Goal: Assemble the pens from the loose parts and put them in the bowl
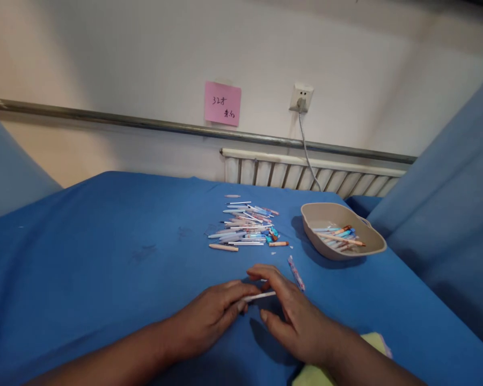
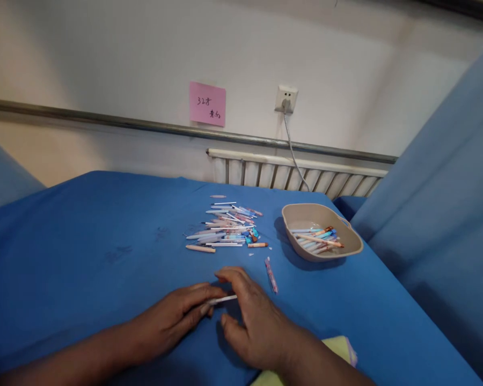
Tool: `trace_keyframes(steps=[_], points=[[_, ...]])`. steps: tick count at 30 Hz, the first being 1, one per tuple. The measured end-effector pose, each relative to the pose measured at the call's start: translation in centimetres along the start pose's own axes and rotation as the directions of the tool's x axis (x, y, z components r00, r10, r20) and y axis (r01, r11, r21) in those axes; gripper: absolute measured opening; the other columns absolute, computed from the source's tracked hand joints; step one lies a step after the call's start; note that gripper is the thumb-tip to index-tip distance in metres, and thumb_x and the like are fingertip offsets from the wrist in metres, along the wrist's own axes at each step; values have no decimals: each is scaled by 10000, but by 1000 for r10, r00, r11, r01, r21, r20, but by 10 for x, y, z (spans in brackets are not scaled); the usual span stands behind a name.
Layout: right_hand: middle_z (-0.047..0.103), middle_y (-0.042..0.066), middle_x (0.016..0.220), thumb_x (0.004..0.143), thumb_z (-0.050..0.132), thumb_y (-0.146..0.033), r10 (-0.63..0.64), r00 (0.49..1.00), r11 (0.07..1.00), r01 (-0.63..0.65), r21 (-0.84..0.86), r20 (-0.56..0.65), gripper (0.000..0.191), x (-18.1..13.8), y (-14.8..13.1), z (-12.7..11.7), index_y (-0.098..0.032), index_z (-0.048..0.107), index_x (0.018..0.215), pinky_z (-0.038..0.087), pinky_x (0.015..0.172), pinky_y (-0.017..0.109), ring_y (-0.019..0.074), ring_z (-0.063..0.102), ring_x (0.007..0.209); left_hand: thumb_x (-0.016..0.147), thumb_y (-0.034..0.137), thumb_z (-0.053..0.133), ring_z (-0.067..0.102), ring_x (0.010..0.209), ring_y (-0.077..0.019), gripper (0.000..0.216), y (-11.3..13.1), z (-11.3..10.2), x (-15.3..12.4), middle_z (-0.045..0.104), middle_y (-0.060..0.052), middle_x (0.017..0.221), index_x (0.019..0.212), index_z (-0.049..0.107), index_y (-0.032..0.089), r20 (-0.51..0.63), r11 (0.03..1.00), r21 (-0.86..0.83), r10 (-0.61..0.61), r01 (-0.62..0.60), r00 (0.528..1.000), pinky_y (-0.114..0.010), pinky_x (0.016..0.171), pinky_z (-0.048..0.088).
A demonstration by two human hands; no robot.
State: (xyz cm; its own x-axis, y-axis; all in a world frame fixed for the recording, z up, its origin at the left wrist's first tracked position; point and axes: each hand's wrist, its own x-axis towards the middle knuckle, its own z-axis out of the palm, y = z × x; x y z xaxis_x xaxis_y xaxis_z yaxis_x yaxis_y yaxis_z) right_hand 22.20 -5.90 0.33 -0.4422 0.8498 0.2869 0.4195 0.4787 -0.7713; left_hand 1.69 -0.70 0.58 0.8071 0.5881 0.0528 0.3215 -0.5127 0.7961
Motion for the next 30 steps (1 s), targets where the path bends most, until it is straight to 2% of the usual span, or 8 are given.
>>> trace_keyframes(steps=[4, 7, 9, 13, 16, 18, 24, 30], points=[[577, 94, 1184, 890, 479, -293, 82, 974, 996, -71, 58, -213, 346, 5, 17, -6, -202, 465, 1224, 463, 896, 335, 193, 565, 1045, 934, 333, 417, 566, 778, -145, 312, -4, -3, 2, 626, -15, 932, 1196, 566, 252, 46, 968, -192, -154, 160, 987, -238, 716, 467], [652, 56, 890, 893, 464, -350, 222, 871, 972, -232, 31, -438, 230, 9, 42, -18, -183, 557, 1021, 494, 706, 289, 175, 620, 794, 918, 374, 445, 496, 626, -97, 354, -12, -4, 3, 559, 8, 826, 1224, 537, 222, 49, 899, -357, -254, 254, 966, -200, 587, 424], [647, 36, 778, 878, 481, -349, 273, 844, 927, -358, -107, -463, 188, 9, 58, -27, -189, 575, 905, 459, 601, 270, 171, 608, 685, 908, 388, 465, 471, 598, -81, 367, -18, -4, 4, 537, 11, 826, 1219, 534, 206, 22, 862, -430, -287, 268, 958, -196, 573, 406], [649, 45, 732, 816, 572, -278, 343, 870, 772, -476, -421, -356, 91, 2, 69, -36, -187, 580, 821, 369, 544, 253, 180, 601, 645, 884, 406, 499, 460, 570, -73, 402, -26, -5, 6, 525, 9, 832, 1224, 519, 193, -25, 826, -498, -319, 265, 947, -203, 557, 400], [659, 61, 742, 823, 557, -202, 363, 893, 727, -451, -518, -268, 39, -1, 65, -32, -181, 586, 837, 339, 552, 254, 184, 606, 663, 880, 394, 502, 461, 565, -74, 409, -26, -5, 7, 517, 13, 822, 1232, 513, 186, -57, 831, -489, -333, 264, 941, -202, 550, 402], [654, 59, 750, 843, 526, -183, 346, 909, 753, -416, -510, -231, 62, 0, 60, -29, -180, 586, 856, 348, 567, 255, 179, 602, 670, 884, 378, 495, 461, 568, -74, 406, -24, -6, 6, 515, 18, 807, 1240, 509, 185, -63, 846, -457, -339, 275, 939, -197, 549, 400], [619, 23, 810, 887, 478, -246, 153, 962, 959, -200, -201, -227, 120, 7, 47, -30, -192, 585, 901, 433, 646, 246, 149, 571, 732, 909, 371, 444, 476, 618, -93, 393, -19, -10, 5, 539, 21, 780, 1265, 510, 218, -81, 921, -272, -312, 280, 947, -186, 568, 408], [611, 25, 813, 905, 456, -264, 106, 961, 982, -141, -126, -254, 179, 7, 41, -33, -197, 621, 884, 440, 680, 263, 158, 566, 764, 909, 343, 434, 498, 637, -109, 368, -15, -13, 4, 618, 7, 860, 1243, 550, 242, -109, 965, -128, -241, 227, 964, -199, 605, 430]])
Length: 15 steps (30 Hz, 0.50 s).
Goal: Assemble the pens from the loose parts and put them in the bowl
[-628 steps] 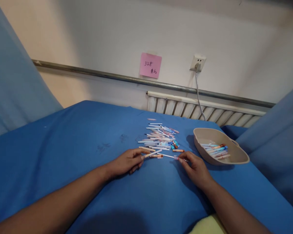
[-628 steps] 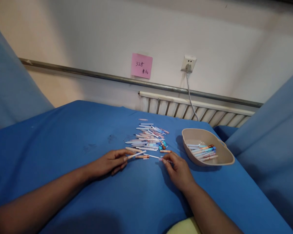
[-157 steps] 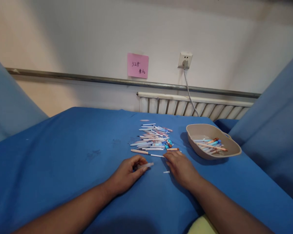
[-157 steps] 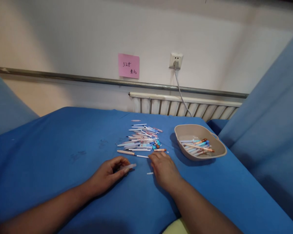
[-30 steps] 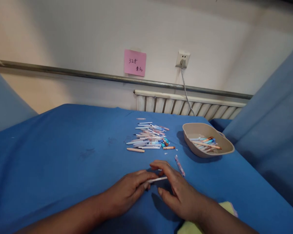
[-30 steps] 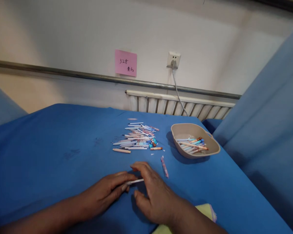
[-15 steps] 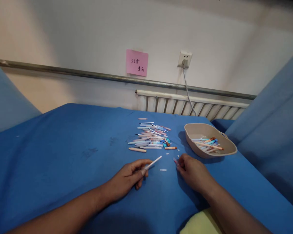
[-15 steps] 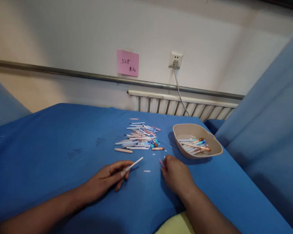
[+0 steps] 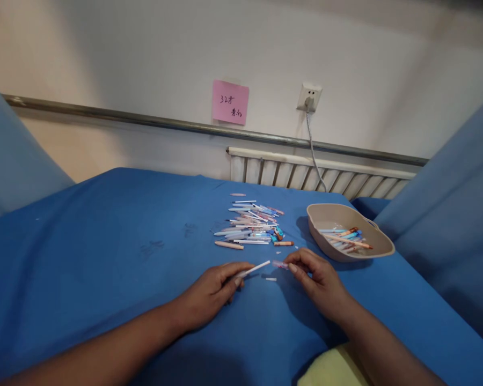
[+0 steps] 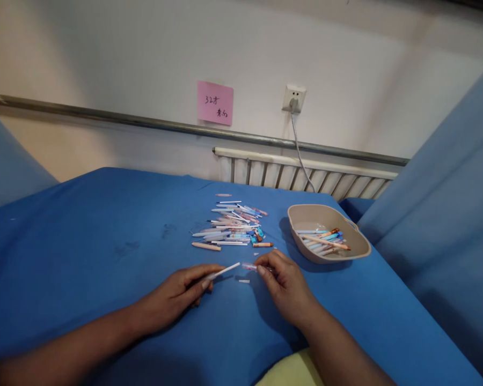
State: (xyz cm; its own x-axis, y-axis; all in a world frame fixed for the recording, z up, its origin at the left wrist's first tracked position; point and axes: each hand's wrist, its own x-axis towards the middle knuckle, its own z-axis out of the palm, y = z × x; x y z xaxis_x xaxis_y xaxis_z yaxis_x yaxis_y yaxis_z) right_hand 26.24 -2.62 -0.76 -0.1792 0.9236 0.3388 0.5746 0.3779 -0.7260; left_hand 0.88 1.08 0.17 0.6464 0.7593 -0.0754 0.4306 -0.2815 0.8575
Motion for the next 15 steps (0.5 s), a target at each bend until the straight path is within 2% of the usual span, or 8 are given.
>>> trace_keyframes(steps=[3, 7, 12, 15], points=[[608, 23, 821, 904, 461, -251, -1, 1000, 1000, 1, 5, -5, 168, 0, 0, 0, -201, 620, 885, 438, 692, 267, 160, 567, 777, 919, 309, 417, 556, 765, -143, 351, 0, 0, 0, 647, -7, 1007, 1238, 558, 268, -8, 996, 63, 68, -67, 998, -237, 725, 455], [604, 22, 828, 905, 464, -218, -45, 998, 999, 45, 7, 44, 151, -1, -3, 1, -205, 612, 880, 441, 709, 271, 156, 565, 784, 936, 262, 395, 553, 993, -189, 340, -2, 2, -1, 636, -21, 1114, 1233, 560, 283, 7, 973, 163, 165, -164, 986, -288, 908, 404], [600, 33, 859, 913, 457, -186, -112, 981, 994, 111, 14, 160, 153, -5, -13, 8, -210, 607, 929, 455, 737, 277, 152, 570, 811, 947, 281, 388, 573, 950, -192, 328, -1, 7, -6, 655, -38, 1040, 1216, 576, 279, 64, 954, 200, 214, -222, 975, -283, 870, 422], [594, 38, 867, 918, 450, -178, -124, 971, 992, 123, 21, 202, 153, -8, -18, 14, -208, 594, 962, 460, 723, 274, 150, 571, 801, 938, 309, 415, 597, 857, -172, 337, 0, 11, -8, 666, -37, 998, 1247, 541, 262, 69, 977, 120, 168, -175, 983, -271, 805, 454]])
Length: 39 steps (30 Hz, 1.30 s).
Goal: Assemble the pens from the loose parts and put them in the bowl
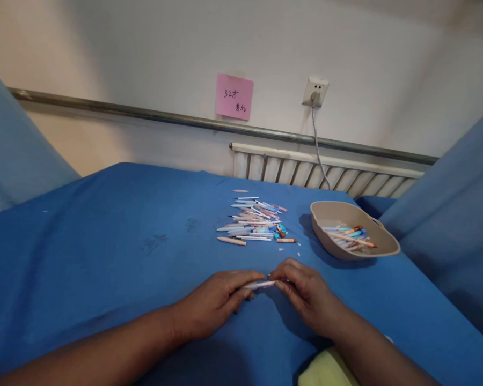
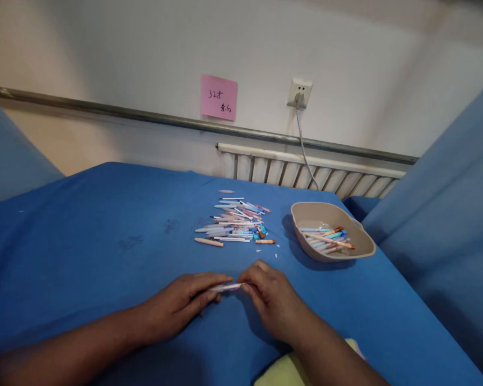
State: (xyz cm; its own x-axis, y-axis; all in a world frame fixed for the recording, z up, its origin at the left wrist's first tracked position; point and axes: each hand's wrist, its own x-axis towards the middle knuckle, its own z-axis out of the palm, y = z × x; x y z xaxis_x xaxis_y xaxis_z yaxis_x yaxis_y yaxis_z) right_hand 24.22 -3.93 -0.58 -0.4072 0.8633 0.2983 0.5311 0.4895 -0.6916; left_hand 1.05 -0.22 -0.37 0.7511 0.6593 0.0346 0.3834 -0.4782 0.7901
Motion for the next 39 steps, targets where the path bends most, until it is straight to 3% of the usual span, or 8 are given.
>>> trace_keyframes(steps=[5, 14, 22, 26, 30, 32, 36, 39], points=[[594, 39, 870, 921, 448, -179, 4, 1000, 1000, -4, 1, -10, 144, 0, -2, 3, -211, 582, 963, 460, 725, 274, 153, 574, 802, 911, 343, 455, 569, 619, -115, 349, 2, 3, 1, 662, -32, 890, 1219, 513, 190, 20, 955, -239, -175, 175, 984, -229, 594, 468], [595, 39, 863, 920, 441, -173, -17, 1000, 1000, 17, 9, -3, 141, -2, -9, 3, -212, 570, 962, 455, 715, 271, 152, 570, 795, 856, 365, 551, 519, 559, -74, 243, 3, 4, 2, 653, -31, 847, 948, 558, 140, 74, 840, -499, -203, 213, 976, -208, 531, 428], [604, 50, 887, 903, 458, -140, -81, 997, 971, 81, -223, 9, 147, -4, -5, 6, -208, 573, 965, 444, 710, 276, 167, 568, 809, 756, 357, 661, 546, 548, -95, 261, 3, 12, 3, 576, 34, 637, 891, 597, 143, -31, 820, -523, -292, 234, 956, -220, 538, 435], [618, 56, 910, 921, 451, -175, -90, 995, 946, 74, -316, -38, 170, -5, -4, 8, -216, 580, 1024, 453, 717, 277, 172, 581, 812, 754, 465, 638, 577, 532, -103, 432, 4, 12, 6, 645, -9, 780, 1044, 538, 161, -31, 760, -605, -321, 238, 946, -215, 479, 434], [626, 65, 910, 934, 435, -193, -98, 991, 935, 61, -349, -91, 190, -5, -5, 9, -211, 589, 1043, 460, 720, 269, 173, 593, 816, 839, 593, 420, 516, 401, -85, 478, 1, 9, 9, 645, -22, 664, 828, 559, 136, 42, 724, -600, -396, 340, 917, -193, 367, 348], [630, 70, 901, 940, 425, -201, -106, 989, 934, 64, -351, -101, 197, -5, -4, 9, -207, 596, 1039, 460, 717, 266, 174, 598, 816, 827, 582, 450, 450, 347, -69, 457, 1, 7, 9, 585, 19, 541, 741, 546, 143, 39, 723, -585, -427, 367, 903, -185, 346, 311], [629, 51, 844, 938, 440, -218, -83, 994, 953, 59, -296, -70, 187, -5, -2, 12, -210, 593, 1044, 449, 667, 245, 156, 600, 746, 697, 428, 694, 473, 423, -64, 320, 4, 5, 8, 548, 59, 540, 757, 541, 154, -80, 741, -613, -404, 275, 911, -179, 416, 349], [627, 29, 807, 934, 457, -235, -35, 997, 973, 19, -231, -65, 163, -4, -2, 14, -219, 595, 1020, 435, 636, 233, 141, 596, 695, 633, 361, 764, 498, 485, -69, 365, 6, 5, 8, 546, 68, 596, 837, 535, 164, -128, 735, -651, -353, 190, 927, -183, 463, 376]])
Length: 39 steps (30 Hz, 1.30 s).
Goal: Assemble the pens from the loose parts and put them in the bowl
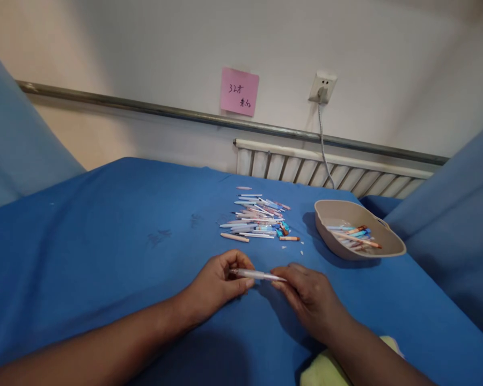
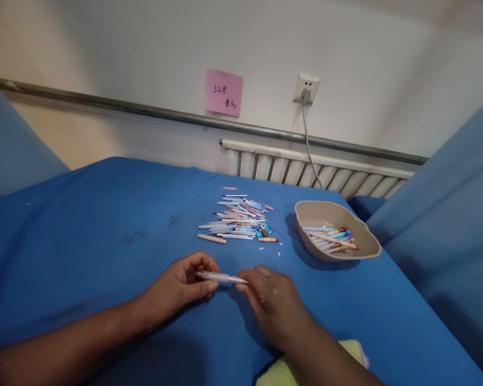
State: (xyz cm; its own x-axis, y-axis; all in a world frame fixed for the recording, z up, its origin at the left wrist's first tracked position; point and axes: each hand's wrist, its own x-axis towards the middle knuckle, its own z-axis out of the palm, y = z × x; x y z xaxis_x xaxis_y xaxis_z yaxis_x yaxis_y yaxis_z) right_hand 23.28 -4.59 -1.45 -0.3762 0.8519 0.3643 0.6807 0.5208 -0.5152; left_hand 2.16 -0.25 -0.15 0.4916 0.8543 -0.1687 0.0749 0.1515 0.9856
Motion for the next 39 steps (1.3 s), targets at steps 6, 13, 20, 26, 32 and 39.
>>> trace_keyframes(steps=[6, 13, 20, 26, 32, 39], points=[[631, 28, 807, 931, 460, -235, 31, 999, 1000, -31, 0, 7, 166, -1, -3, 0, -218, 602, 1013, 430, 632, 232, 140, 598, 691, 823, 585, 467, 460, 404, -78, 450, -2, 0, 3, 565, 19, 569, 747, 531, 146, 52, 993, 44, -114, 111, 992, -208, 409, 342], [646, 25, 819, 930, 463, -245, 47, 999, 999, -48, 23, 15, 157, -1, -4, 0, -226, 609, 985, 436, 660, 229, 139, 605, 715, 593, 316, 786, 566, 725, -125, 463, -1, -2, 2, 617, 10, 821, 977, 565, 181, -17, 999, -25, 39, -39, 999, -212, 607, 421], [639, 27, 798, 926, 472, -245, 38, 999, 999, -38, -28, 15, 180, -2, -4, 0, -224, 617, 1030, 420, 628, 232, 139, 595, 685, 772, 519, 583, 461, 449, -87, 383, -5, -5, 6, 561, 21, 564, 666, 547, 153, 8, 989, 104, -104, 103, 995, -216, 453, 347], [646, 23, 802, 927, 467, -239, 46, 999, 999, -46, -2, -5, 180, -1, -3, 0, -231, 618, 1024, 420, 638, 230, 139, 601, 700, 617, 324, 774, 569, 757, -129, 437, -3, -3, 3, 611, -10, 893, 971, 555, 189, -23, 996, -21, 87, -88, 996, -233, 654, 438], [647, 30, 826, 928, 464, -248, 45, 999, 999, -45, -19, 12, 185, -2, -5, -2, -224, 613, 1035, 420, 647, 237, 144, 600, 710, 837, 577, 447, 461, 437, -87, 455, -5, -4, 5, 557, 18, 562, 714, 539, 149, 68, 986, 114, -131, 123, 989, -209, 428, 344], [647, 18, 834, 927, 461, -241, 83, 996, 996, -85, 33, 43, 174, -2, -4, -2, -234, 614, 1009, 418, 675, 242, 141, 604, 735, 659, 299, 737, 509, 650, -90, 290, 0, -3, 1, 561, 40, 725, 847, 563, 164, 18, 997, 44, 66, -66, 998, -197, 595, 396]])
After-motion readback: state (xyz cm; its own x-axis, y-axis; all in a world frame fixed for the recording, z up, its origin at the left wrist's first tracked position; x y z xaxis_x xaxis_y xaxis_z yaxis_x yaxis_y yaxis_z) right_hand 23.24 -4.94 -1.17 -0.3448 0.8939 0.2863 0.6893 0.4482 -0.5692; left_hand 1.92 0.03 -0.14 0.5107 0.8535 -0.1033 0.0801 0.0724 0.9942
